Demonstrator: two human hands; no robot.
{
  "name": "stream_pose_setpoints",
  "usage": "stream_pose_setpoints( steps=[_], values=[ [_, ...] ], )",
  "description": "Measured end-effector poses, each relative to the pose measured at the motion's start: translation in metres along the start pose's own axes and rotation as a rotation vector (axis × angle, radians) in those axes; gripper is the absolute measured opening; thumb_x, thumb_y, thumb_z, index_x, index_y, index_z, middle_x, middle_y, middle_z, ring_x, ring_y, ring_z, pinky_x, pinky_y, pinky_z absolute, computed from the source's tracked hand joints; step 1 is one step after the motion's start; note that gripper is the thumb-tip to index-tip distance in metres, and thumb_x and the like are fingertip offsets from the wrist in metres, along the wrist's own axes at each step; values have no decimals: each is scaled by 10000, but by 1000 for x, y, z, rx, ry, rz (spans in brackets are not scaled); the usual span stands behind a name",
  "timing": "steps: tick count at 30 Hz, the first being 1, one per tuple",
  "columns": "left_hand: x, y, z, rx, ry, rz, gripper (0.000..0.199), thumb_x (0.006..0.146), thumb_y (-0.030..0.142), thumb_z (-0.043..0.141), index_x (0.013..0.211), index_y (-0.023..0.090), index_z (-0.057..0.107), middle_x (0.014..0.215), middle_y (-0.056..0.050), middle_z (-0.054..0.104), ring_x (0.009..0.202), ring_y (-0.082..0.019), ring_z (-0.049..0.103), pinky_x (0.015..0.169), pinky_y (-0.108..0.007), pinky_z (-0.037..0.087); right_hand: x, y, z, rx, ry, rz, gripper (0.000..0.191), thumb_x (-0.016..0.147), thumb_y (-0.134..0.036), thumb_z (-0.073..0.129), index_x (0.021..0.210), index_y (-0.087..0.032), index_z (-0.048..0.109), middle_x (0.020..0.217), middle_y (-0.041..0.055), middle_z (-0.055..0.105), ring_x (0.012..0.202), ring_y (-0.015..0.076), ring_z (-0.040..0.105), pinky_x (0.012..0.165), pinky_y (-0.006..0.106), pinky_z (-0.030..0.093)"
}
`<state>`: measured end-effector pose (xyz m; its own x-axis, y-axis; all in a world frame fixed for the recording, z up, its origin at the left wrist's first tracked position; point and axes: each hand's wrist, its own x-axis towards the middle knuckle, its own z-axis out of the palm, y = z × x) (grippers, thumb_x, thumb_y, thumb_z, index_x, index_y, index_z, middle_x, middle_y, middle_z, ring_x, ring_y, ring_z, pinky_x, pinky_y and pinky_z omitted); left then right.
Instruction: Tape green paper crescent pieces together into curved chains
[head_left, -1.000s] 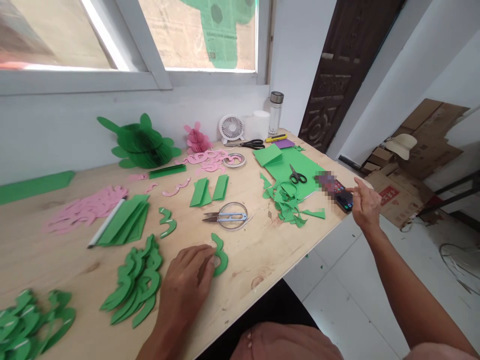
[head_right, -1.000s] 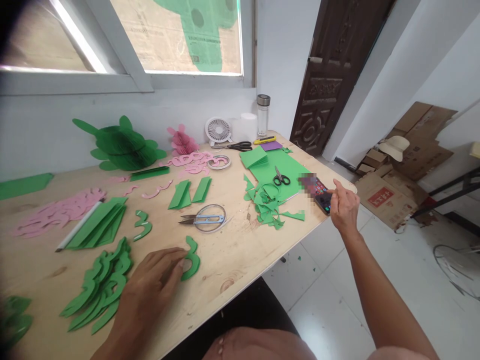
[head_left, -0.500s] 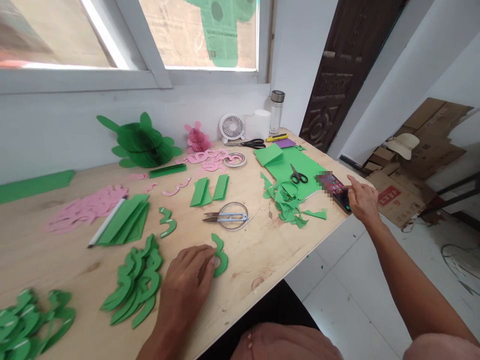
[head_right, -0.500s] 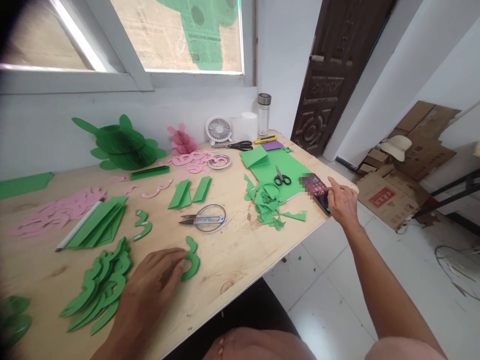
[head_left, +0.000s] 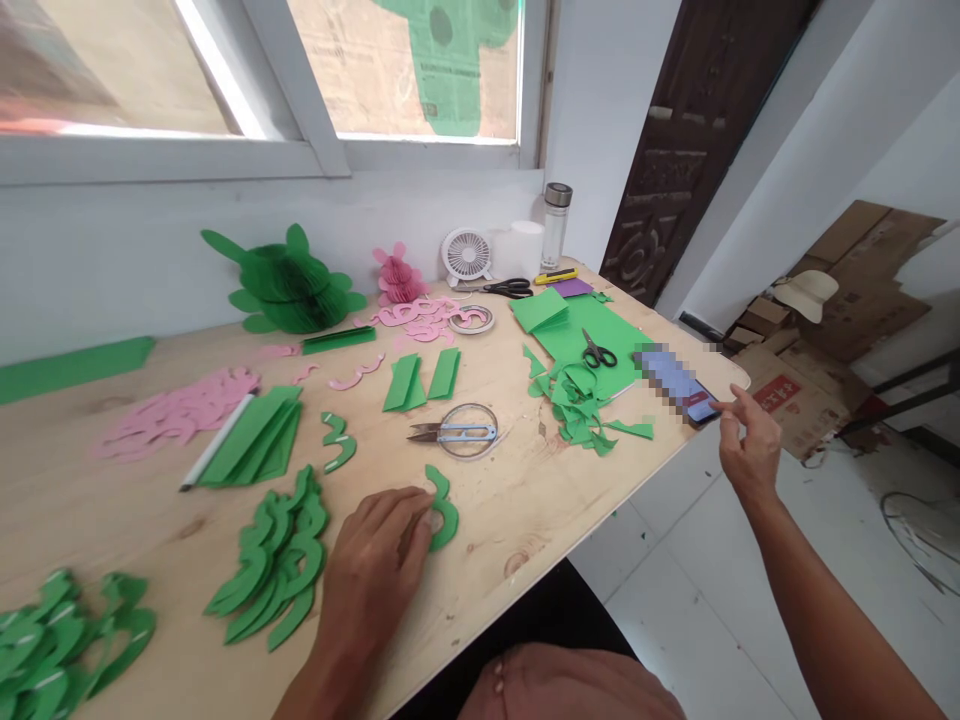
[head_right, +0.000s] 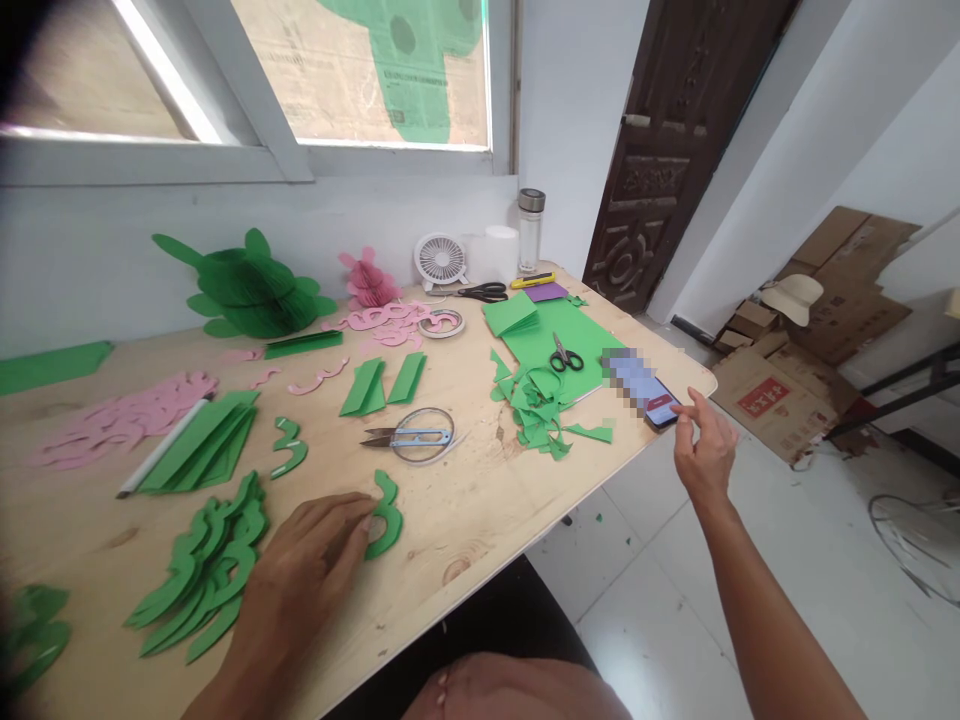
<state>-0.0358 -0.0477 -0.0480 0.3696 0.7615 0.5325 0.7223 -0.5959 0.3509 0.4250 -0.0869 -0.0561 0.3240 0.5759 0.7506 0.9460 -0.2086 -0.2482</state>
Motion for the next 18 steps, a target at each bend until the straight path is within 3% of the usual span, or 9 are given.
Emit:
stream_pose_setpoints(
  steps=[5,18],
  values=[
    [0,0,1,2,-14,-11,132,846,246,504,891,203,621,898,-55,668,874,-224,594,753,-368,466,-19,-1,-6,-9,25,2,428,836,-218,415,1241,-123,520,897,100,720,948,263,592,891,430,378],
    [0,2,-2,32,-21,-27,145,852,245,490,883,200,625,895,-52,674,881,-217,597,767,-360,461,-18,-8,-6,-35,92,11,423,847,-220,414,1249,-128,506,884,94,722,924,250,583,885,410,369]
  ],
)
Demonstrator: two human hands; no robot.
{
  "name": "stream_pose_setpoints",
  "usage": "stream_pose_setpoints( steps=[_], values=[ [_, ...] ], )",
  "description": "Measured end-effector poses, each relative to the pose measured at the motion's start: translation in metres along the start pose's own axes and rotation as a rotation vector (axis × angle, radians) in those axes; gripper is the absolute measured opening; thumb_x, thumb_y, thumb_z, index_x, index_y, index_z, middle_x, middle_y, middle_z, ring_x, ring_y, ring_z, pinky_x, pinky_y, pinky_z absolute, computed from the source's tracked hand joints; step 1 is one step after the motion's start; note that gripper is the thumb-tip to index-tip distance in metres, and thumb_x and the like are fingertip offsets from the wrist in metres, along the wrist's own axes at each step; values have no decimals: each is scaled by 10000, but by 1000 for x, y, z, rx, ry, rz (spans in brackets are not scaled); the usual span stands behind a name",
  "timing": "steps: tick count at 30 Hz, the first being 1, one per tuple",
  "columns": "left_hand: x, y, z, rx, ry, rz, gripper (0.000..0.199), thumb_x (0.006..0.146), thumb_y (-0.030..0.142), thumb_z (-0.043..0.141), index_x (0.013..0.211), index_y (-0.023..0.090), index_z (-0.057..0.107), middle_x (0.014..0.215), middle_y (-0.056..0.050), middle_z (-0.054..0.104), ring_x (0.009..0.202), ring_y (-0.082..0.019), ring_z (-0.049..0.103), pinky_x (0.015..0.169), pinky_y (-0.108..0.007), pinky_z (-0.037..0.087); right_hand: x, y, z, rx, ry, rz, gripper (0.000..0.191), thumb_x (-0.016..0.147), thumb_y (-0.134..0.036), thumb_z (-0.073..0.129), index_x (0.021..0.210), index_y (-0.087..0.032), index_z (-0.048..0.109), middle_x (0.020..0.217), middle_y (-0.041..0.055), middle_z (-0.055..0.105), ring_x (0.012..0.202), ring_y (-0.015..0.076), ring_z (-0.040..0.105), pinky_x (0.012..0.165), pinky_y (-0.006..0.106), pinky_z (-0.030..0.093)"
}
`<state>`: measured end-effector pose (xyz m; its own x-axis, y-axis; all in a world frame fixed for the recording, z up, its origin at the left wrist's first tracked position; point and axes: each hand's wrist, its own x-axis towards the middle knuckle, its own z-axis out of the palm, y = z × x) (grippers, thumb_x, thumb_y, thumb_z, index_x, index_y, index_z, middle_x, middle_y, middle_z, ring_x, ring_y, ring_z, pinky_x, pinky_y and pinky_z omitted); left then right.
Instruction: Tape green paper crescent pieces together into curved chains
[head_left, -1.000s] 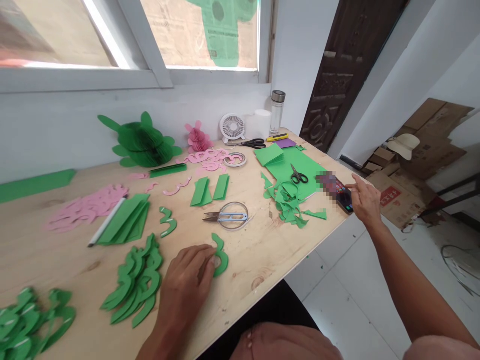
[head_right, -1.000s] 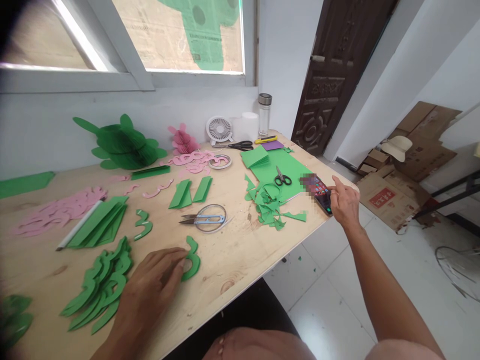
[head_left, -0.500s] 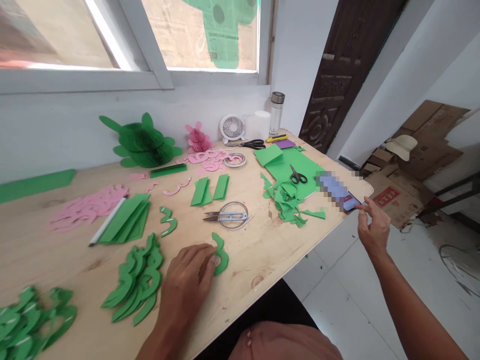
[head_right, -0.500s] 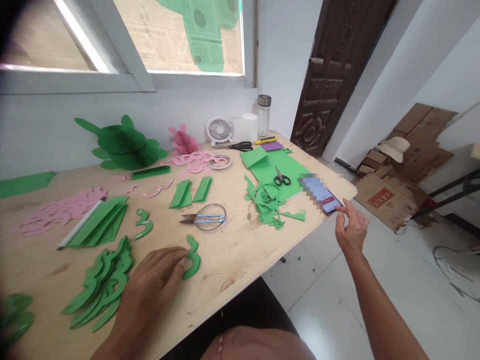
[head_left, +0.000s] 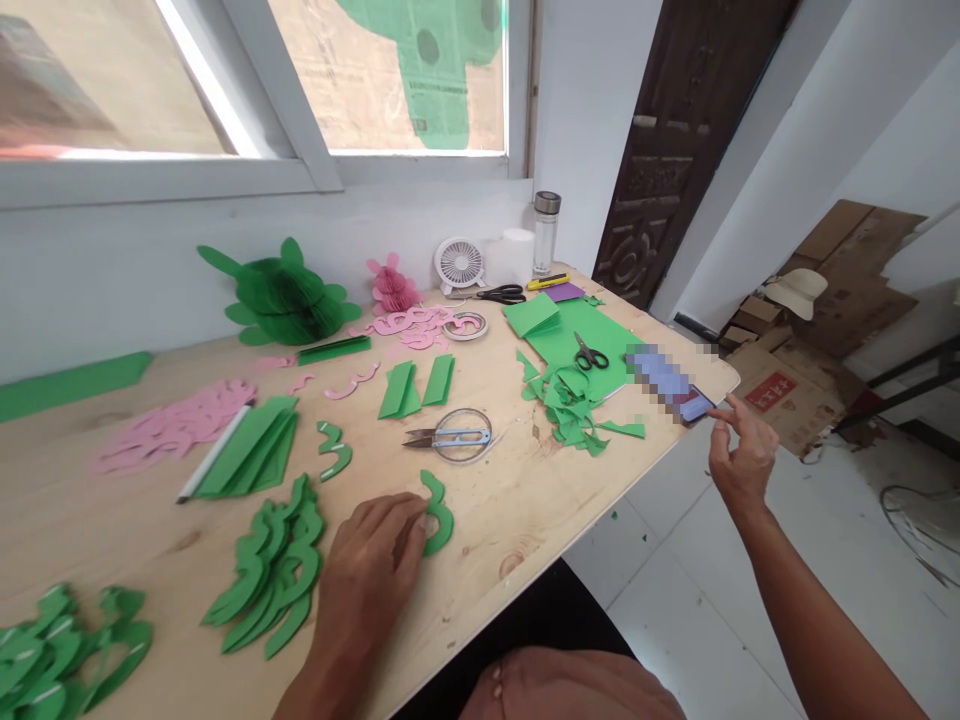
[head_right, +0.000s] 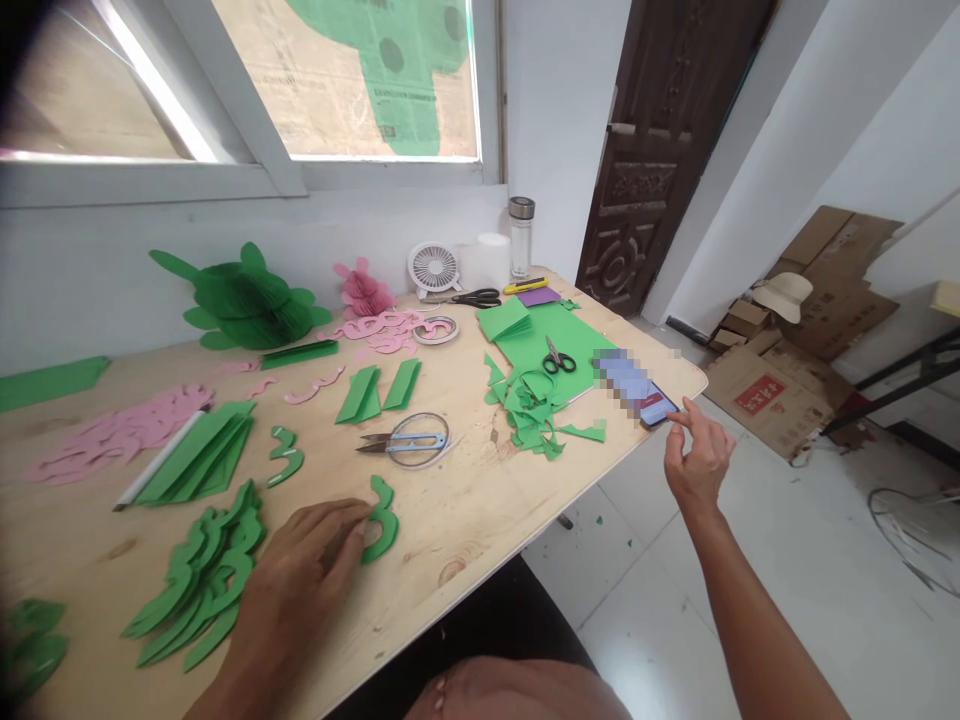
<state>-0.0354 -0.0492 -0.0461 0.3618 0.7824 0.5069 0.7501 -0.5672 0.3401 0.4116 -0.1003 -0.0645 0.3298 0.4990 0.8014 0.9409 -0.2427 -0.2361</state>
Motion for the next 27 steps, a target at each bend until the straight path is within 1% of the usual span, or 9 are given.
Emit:
stream_pose_setpoints(
  steps=[4,7,9,11,14,16,19,23,27],
  values=[
    [0,1,-1,-1,1,-3,148,850,242,486,873,207,628,898,-54,680,883,-224,607,755,-363,469,5,-12,-1,29,16,10,414,854,-229,399,1242,-130,504,878,97,720,925,257,584,887,418,367],
    [1,1,-1,2,5,6,151,842,251,491,857,211,636,881,-51,686,865,-229,616,733,-364,472,4,-37,-3,92,5,8,405,856,-230,394,1238,-146,499,898,103,711,938,259,581,898,437,368],
    [2,1,-1,5,11,15,148,838,257,498,844,210,638,868,-49,690,851,-228,619,724,-362,471,2,-65,-6,202,-9,-25,398,852,-214,409,1239,-167,489,914,100,704,951,250,581,903,442,377],
    [3,1,-1,10,7,20,142,837,255,503,847,208,637,868,-49,691,852,-226,618,720,-358,468,-3,-101,-9,358,-53,-100,393,843,-184,431,1231,-200,490,935,90,697,981,246,575,893,443,396],
    [2,2,0,25,2,23,142,840,248,499,857,209,635,876,-49,692,858,-223,617,715,-352,462,-10,-161,-13,636,-185,-249,428,824,-125,441,1237,-232,479,945,71,686,952,237,583,854,443,421],
    [1,1,0,37,7,30,143,840,242,497,860,207,634,875,-50,692,859,-223,617,709,-350,459,-16,-198,-14,769,-281,-358,417,816,-114,445,1211,-239,498,967,61,680,941,227,585,855,444,419],
    [1,0,0,52,16,52,148,841,217,483,864,197,628,870,-52,691,854,-224,617,704,-347,456,-23,-241,-12,889,-364,-479,409,807,-113,460,1202,-213,499,966,54,682,931,214,582,847,422,423],
    [3,2,-3,60,27,68,153,840,174,462,855,192,614,866,-59,689,845,-225,610,699,-345,448,-31,-272,-9,884,-494,-556,446,836,-145,430,1279,-194,443,964,64,677,957,214,570,854,408,414],
    [4,6,-6,37,24,63,165,842,151,441,850,195,601,870,-58,689,836,-227,599,711,-356,440,-40,-284,-4,816,-577,-610,437,837,-173,432,1273,-168,458,934,82,665,932,227,560,826,401,414]
  ],
)
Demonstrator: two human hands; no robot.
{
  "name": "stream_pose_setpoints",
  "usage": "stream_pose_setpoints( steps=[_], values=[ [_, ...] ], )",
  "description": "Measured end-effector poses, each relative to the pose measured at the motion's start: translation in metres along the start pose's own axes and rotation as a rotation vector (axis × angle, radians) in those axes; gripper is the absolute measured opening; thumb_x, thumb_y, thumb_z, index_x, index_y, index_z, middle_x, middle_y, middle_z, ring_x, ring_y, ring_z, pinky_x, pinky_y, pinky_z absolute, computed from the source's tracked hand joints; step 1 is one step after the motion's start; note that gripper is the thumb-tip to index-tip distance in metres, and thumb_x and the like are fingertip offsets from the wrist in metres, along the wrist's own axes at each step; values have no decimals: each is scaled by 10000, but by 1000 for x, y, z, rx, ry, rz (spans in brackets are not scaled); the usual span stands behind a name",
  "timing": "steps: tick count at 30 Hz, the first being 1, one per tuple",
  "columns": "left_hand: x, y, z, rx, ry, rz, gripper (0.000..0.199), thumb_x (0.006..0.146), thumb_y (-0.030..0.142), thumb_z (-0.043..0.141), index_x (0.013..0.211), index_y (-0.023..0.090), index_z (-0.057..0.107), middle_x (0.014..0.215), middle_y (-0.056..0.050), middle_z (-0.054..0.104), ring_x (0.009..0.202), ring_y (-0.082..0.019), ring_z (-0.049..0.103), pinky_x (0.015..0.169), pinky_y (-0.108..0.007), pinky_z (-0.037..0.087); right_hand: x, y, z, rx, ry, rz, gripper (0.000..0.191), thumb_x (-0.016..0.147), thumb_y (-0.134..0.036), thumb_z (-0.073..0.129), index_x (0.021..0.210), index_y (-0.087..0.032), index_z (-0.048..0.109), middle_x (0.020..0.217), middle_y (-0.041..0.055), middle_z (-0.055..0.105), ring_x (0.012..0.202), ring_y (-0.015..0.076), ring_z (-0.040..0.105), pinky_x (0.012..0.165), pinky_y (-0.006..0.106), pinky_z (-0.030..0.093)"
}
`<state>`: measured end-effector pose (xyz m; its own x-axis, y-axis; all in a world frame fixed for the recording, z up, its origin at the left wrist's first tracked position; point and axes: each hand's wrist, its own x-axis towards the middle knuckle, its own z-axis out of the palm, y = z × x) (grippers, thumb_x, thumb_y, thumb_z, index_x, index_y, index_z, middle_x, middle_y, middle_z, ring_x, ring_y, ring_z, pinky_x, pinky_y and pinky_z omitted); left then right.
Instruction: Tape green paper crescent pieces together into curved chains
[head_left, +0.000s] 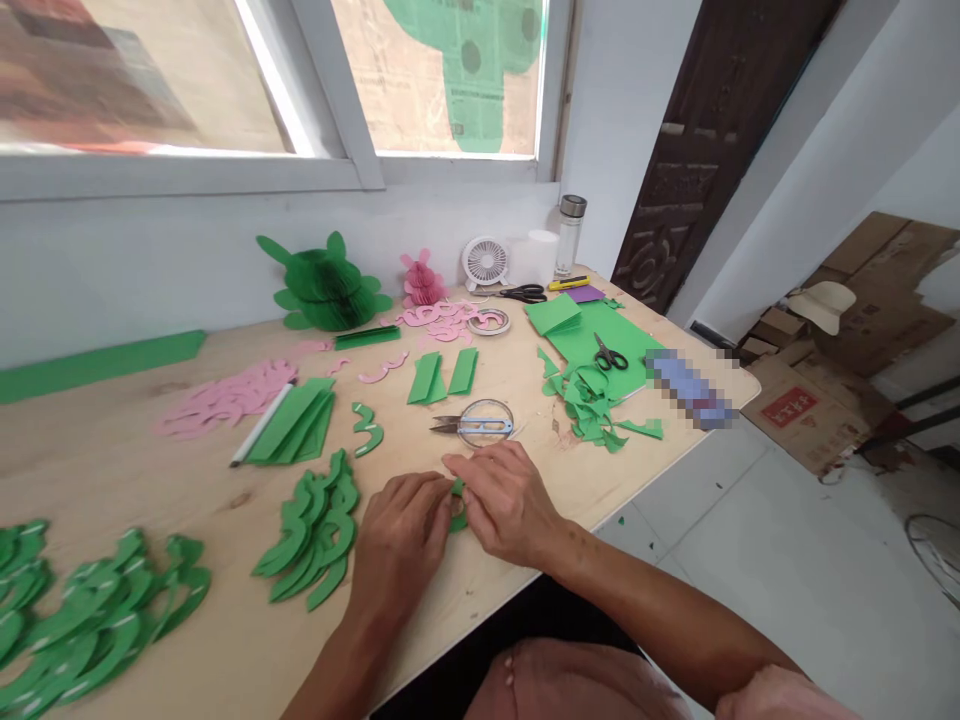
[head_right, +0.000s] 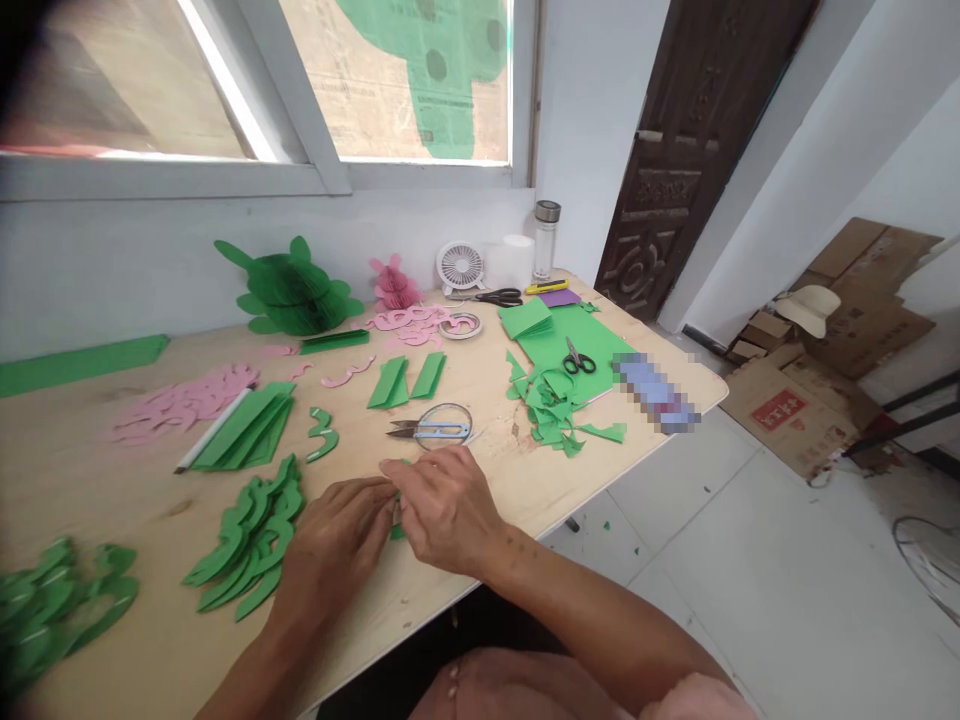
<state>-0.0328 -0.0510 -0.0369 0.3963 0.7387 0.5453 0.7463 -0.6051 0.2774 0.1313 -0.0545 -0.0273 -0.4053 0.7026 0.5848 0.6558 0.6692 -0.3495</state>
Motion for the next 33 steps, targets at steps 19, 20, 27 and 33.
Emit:
stream_pose_setpoints(
  steps=[19,20,27,33],
  values=[
    [-25,22,-24,-3,-102,-181,172,846,180,458,896,188,623,929,-75,673,891,-224,594,759,-377,457,-4,8,12,-70,-104,113,423,835,-152,448,1257,-152,479,978,119,654,921,253,560,776,393,421],
    [-27,26,-21,0,-102,-171,172,841,171,462,900,190,623,939,-78,670,896,-225,589,758,-380,456,-4,8,12,-72,-107,119,425,833,-144,448,1257,-153,480,953,113,658,912,250,564,771,389,420],
    [-32,35,-9,6,-52,-118,186,842,151,471,953,184,615,984,-77,659,926,-225,562,791,-388,446,-6,11,15,-43,-103,140,444,815,-105,438,1254,-165,470,881,79,674,860,233,583,760,377,416],
    [-35,35,-6,-51,-42,-61,172,849,145,463,929,189,609,938,-60,662,907,-206,568,799,-375,442,-5,13,15,-34,-71,156,434,813,-99,435,1242,-154,476,919,82,679,874,237,584,768,382,421]
  ],
)
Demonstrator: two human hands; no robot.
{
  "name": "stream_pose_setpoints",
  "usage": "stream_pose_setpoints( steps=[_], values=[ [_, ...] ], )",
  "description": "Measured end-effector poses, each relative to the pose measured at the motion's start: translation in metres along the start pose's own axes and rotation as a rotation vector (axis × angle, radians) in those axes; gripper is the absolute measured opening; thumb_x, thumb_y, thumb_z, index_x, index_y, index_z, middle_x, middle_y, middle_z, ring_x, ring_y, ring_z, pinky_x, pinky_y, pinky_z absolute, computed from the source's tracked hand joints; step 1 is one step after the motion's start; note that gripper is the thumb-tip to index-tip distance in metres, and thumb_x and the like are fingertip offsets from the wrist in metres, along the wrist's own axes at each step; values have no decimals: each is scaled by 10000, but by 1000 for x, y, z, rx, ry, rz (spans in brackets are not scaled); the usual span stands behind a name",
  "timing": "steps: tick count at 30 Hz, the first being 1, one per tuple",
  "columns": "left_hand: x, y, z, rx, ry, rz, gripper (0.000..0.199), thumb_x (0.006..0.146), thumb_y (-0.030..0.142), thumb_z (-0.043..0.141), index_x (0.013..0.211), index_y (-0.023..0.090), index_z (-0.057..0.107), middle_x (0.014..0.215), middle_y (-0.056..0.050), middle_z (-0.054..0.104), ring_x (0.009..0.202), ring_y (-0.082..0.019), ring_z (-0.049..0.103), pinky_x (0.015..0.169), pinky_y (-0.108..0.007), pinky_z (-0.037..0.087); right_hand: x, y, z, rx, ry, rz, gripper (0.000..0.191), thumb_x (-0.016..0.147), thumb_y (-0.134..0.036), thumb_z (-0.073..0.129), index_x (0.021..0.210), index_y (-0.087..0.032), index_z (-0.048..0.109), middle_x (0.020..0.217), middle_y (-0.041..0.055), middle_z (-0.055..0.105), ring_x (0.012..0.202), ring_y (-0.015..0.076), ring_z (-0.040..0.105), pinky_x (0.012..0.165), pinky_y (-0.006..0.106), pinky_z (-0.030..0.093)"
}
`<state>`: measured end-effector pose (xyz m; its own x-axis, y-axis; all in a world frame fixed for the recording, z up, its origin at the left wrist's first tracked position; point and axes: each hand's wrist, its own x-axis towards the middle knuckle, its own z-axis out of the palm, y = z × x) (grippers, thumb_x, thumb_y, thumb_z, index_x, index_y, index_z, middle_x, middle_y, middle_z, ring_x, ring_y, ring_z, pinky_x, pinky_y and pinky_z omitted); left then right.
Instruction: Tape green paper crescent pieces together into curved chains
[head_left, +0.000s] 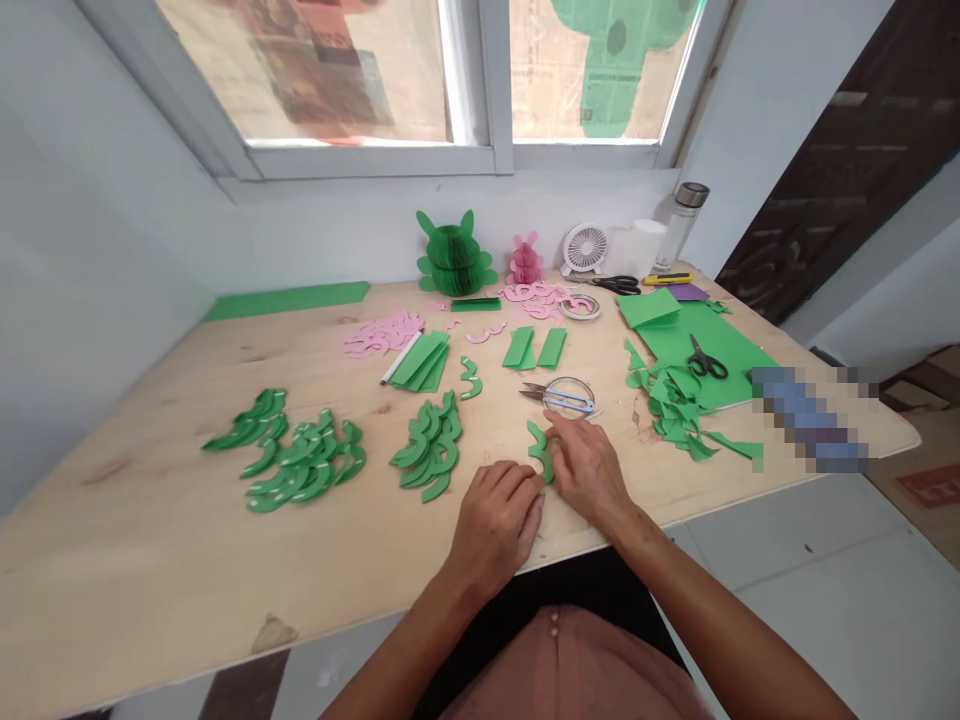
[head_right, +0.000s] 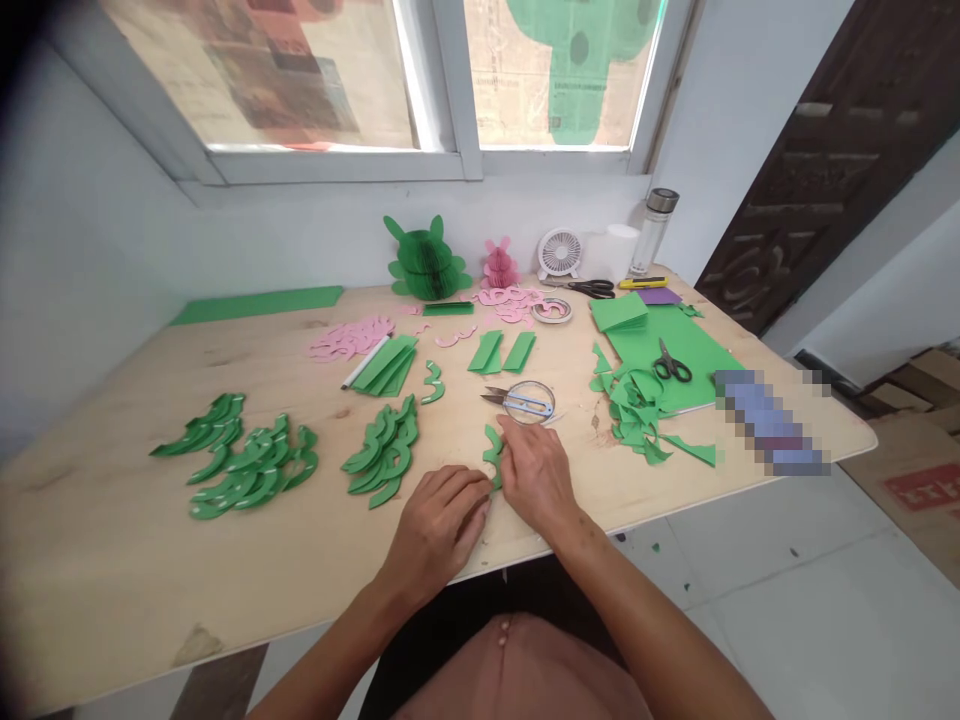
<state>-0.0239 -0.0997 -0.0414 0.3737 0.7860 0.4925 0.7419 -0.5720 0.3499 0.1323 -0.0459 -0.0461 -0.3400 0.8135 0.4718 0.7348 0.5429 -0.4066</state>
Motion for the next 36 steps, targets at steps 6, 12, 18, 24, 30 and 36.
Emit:
stream_pose_setpoints(
  steps=[6,12,18,24,30,36],
  values=[
    [-1,1,-1,-8,-10,-7,173,855,150,454,936,188,602,934,-66,659,901,-208,565,790,-379,436,0,2,1,31,-39,-24,480,790,-74,450,1264,-151,463,949,80,686,917,237,576,800,387,425],
    [-2,3,0,3,-9,36,155,846,139,466,908,186,599,909,-52,660,886,-193,567,778,-356,425,-1,3,1,106,-56,-89,509,792,-76,435,1292,-168,446,979,65,691,927,223,586,844,388,428],
    [-3,0,2,94,170,-56,235,890,199,415,711,175,565,701,-45,613,698,-166,546,663,-311,393,-1,5,0,158,69,78,343,873,-222,387,1163,-168,562,947,76,692,898,208,613,824,341,447],
    [-4,-1,3,176,179,-166,376,930,277,361,585,188,484,541,-11,534,549,-144,495,593,-281,357,-1,4,-7,220,-9,254,351,917,-375,318,860,-198,616,600,3,631,584,157,599,611,253,420],
    [-6,-3,4,183,202,-227,298,939,216,303,859,171,586,625,-15,616,552,-142,537,596,-261,388,-1,0,-11,247,-6,282,453,915,-461,293,741,-193,614,497,-6,561,524,153,569,579,243,398],
    [-7,-7,8,173,223,-285,373,884,109,303,1201,156,492,728,-38,652,647,-178,581,618,-292,438,-1,3,-10,256,-1,306,494,916,-483,268,761,-185,631,521,3,563,526,154,561,576,248,391]
  ],
)
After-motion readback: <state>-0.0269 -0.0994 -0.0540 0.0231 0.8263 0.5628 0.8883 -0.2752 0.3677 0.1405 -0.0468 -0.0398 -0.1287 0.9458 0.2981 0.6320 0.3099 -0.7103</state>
